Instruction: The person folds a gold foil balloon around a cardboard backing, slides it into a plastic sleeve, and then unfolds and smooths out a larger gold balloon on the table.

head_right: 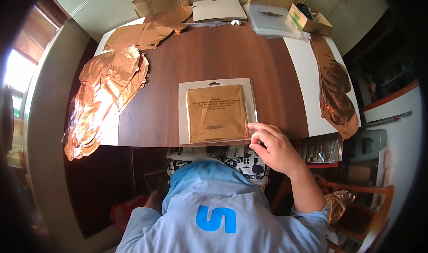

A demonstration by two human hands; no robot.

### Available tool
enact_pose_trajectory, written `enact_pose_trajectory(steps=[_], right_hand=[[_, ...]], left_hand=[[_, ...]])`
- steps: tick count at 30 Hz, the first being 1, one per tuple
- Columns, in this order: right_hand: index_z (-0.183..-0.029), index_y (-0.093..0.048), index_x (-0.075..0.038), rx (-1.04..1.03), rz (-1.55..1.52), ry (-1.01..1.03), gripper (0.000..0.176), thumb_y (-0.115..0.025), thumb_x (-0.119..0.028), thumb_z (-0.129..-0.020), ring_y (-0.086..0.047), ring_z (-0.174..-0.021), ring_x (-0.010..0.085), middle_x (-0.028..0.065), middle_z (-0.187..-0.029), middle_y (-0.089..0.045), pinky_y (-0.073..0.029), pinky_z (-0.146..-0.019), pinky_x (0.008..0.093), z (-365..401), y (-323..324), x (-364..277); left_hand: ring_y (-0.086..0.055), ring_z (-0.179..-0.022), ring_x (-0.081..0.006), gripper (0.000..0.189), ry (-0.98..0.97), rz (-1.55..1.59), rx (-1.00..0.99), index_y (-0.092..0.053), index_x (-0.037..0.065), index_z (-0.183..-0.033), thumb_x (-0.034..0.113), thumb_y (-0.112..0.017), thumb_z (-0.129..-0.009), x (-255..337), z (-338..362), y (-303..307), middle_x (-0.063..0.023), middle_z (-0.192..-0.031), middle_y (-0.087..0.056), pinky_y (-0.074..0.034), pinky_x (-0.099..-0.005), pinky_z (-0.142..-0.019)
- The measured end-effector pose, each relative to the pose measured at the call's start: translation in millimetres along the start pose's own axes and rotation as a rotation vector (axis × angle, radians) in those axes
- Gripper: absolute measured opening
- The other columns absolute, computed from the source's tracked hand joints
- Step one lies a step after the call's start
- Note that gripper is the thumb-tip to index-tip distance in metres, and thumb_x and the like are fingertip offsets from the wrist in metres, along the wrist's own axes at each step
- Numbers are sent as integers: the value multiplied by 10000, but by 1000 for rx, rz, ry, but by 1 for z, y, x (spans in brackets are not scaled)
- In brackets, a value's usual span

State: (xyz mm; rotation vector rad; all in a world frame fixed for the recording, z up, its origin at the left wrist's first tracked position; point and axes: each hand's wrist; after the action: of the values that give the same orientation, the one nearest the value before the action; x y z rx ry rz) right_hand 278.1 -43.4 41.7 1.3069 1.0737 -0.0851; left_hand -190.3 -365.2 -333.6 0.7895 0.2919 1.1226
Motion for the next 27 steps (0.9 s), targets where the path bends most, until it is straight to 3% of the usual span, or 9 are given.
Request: enact_pose_trajectory(steps=[5,9,10,12,13,15,18,24,27], right_hand=[[-876,-583,-50,15,22,41,160,-731,-67,-817,-607,-1131,319,147,-1261,-624,-459,-982,430,3,-1,3],[-916,-615,-63,19,96,114,162,-738,-81,-812,-598,-1156,317,131,-1285,-614,-436,-1044,445,10,-1,6],[-954,-627,-70,25,87,109,216,-760,-97,-787,-591,-1189,303,123,-1279,-618,-411,-1080,462,13,-2,6],[-956,-624,-71,88,96,164,250,-779,-108,-763,-588,-1208,291,115,-1268,-626,-403,-1086,468,17,-1,3],[-957,-622,-72,120,101,196,268,-789,-114,-751,-587,-1218,286,111,-1262,-629,-400,-1089,471,19,-1,2],[-1138,-613,-69,113,177,237,507,-838,-162,-693,-536,-1285,284,118,-1344,-571,-362,-1116,485,24,-4,7],[-1365,-519,-69,60,354,234,808,-865,-222,-651,-469,-1344,300,131,-1459,-465,-320,-1143,497,29,-17,8],[-1072,-674,-72,310,484,381,382,-813,-191,-736,-607,-1147,242,80,-1192,-656,-380,-1099,496,22,-39,28],[-895,-678,-88,370,331,358,213,-806,-183,-755,-650,-970,202,32,-1003,-698,-411,-1069,485,12,-35,27]], left_hand=[[-703,-875,-364,285,-117,-35,52,-732,45,-948,306,-647,-870,24,6,3,-187,-902,-719,-570,-430,-771],[-684,-741,-327,190,-492,-73,363,-714,31,-937,197,-626,-909,146,66,116,-194,-883,-717,-536,-410,-669],[-623,-617,-328,133,-682,265,385,-662,15,-833,144,-673,-865,177,97,136,-158,-748,-673,-508,-387,-605],[-562,-619,-297,250,-1189,6,565,-529,59,-744,122,-771,-732,225,149,168,-112,-686,-552,-449,-383,-561],[-571,-699,-289,309,-1503,32,642,-515,103,-776,154,-806,-683,252,174,179,-100,-772,-564,-448,-410,-642],[-607,-966,-317,429,-1750,-40,757,-583,118,-932,266,-859,-638,296,203,181,-100,-1090,-618,-464,-465,-873],[-603,-1109,-302,468,-1881,-199,734,-620,110,-1097,223,-843,-702,341,206,178,-98,-1226,-610,-463,-469,-954],[-685,-897,-202,221,-1902,106,454,-689,86,-912,27,-798,-730,365,199,180,-34,-935,-707,-506,-369,-832],[-676,-848,-193,312,-1820,138,410,-659,70,-1021,29,-793,-743,362,195,182,-32,-926,-713,-464,-359,-847]])
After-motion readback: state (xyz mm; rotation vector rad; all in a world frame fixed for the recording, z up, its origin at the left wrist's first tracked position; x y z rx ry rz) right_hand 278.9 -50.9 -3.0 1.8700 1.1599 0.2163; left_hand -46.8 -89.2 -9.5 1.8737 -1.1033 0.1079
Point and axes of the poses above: each hand's wrist, its own z-axis away from the middle knuckle, its own y-axis out of the back of the hand, x = y × z
